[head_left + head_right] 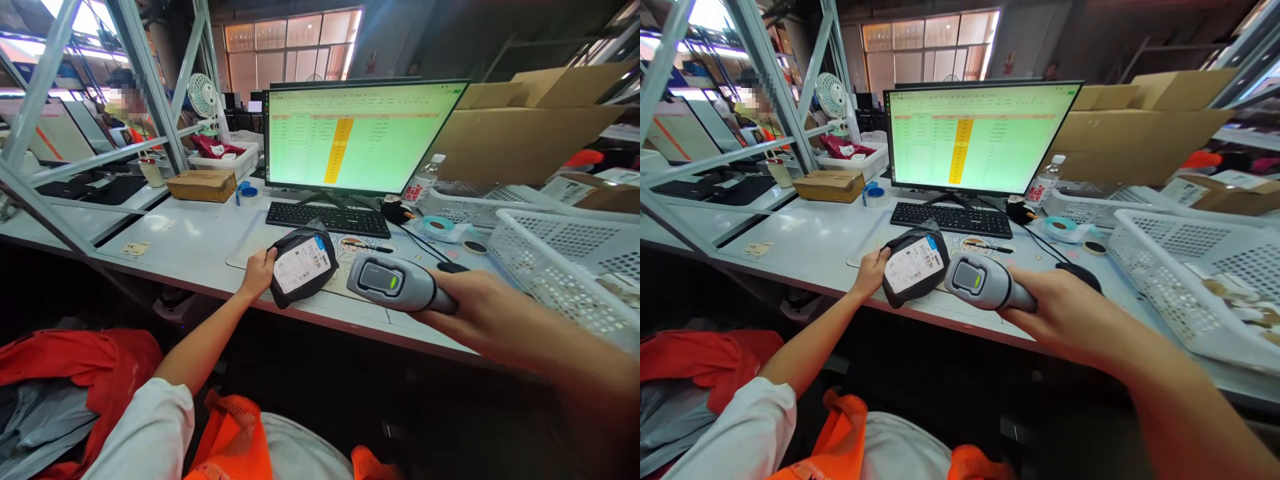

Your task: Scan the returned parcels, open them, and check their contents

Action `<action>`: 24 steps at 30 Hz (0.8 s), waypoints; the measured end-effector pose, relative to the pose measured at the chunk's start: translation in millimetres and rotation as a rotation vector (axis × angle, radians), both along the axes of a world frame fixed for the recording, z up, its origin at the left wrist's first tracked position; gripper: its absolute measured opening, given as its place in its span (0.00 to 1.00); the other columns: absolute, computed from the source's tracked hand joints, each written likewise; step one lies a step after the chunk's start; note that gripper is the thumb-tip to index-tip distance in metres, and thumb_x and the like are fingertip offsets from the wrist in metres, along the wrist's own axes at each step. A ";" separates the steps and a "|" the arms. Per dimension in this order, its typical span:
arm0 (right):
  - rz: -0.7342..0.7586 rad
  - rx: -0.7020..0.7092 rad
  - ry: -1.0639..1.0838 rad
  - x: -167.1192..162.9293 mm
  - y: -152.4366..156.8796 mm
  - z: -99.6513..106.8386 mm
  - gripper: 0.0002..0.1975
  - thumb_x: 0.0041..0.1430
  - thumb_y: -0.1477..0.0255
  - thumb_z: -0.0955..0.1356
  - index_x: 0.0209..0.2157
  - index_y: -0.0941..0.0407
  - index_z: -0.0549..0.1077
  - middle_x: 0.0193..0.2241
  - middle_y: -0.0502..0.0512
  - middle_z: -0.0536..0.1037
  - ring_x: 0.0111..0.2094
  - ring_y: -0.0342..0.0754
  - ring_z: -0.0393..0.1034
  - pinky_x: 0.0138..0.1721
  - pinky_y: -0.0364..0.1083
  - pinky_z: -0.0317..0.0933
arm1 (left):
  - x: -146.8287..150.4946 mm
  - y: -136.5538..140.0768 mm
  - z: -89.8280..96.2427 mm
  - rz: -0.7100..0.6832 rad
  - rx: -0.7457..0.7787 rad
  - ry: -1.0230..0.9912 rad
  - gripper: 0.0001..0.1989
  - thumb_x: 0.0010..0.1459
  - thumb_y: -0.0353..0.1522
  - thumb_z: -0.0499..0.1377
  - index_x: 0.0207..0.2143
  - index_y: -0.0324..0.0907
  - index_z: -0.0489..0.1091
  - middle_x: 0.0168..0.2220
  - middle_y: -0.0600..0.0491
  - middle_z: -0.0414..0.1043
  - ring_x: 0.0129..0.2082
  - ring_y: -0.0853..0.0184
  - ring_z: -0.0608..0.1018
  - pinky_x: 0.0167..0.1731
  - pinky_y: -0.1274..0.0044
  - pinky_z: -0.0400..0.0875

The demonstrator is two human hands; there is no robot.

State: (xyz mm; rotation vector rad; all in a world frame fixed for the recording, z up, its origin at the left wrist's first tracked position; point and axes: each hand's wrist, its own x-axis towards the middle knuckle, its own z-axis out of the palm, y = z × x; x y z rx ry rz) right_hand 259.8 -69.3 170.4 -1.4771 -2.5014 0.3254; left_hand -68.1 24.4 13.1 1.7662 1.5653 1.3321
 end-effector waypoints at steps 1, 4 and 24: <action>-0.008 -0.002 0.005 4.2 8.0 -5.8 0.16 0.56 0.56 0.65 0.37 0.53 0.75 0.26 0.54 0.78 0.25 0.51 0.70 0.29 0.47 0.62 | -2.4 1.5 -2.1 -0.004 -0.018 -0.001 0.23 0.70 0.41 0.48 0.23 0.42 0.63 0.24 0.53 0.68 0.27 0.68 0.69 0.31 0.75 0.57; -0.154 0.020 -0.035 24.9 43.8 -31.8 0.20 0.58 0.53 0.64 0.40 0.54 0.75 0.31 0.57 0.80 0.32 0.55 0.73 0.33 0.48 0.62 | -11.0 8.8 -13.3 0.000 -0.055 -0.003 0.23 0.68 0.40 0.50 0.20 0.42 0.61 0.21 0.54 0.67 0.25 0.68 0.67 0.29 0.75 0.55; -0.613 0.013 -0.284 14.3 240.8 -121.8 0.26 0.68 0.66 0.64 0.65 0.53 0.66 0.57 0.63 0.75 0.56 0.55 0.71 0.55 0.49 0.64 | -25.0 27.8 -50.5 -0.043 -0.153 -0.001 0.26 0.64 0.49 0.46 0.22 0.42 0.64 0.23 0.52 0.69 0.27 0.66 0.67 0.30 0.74 0.54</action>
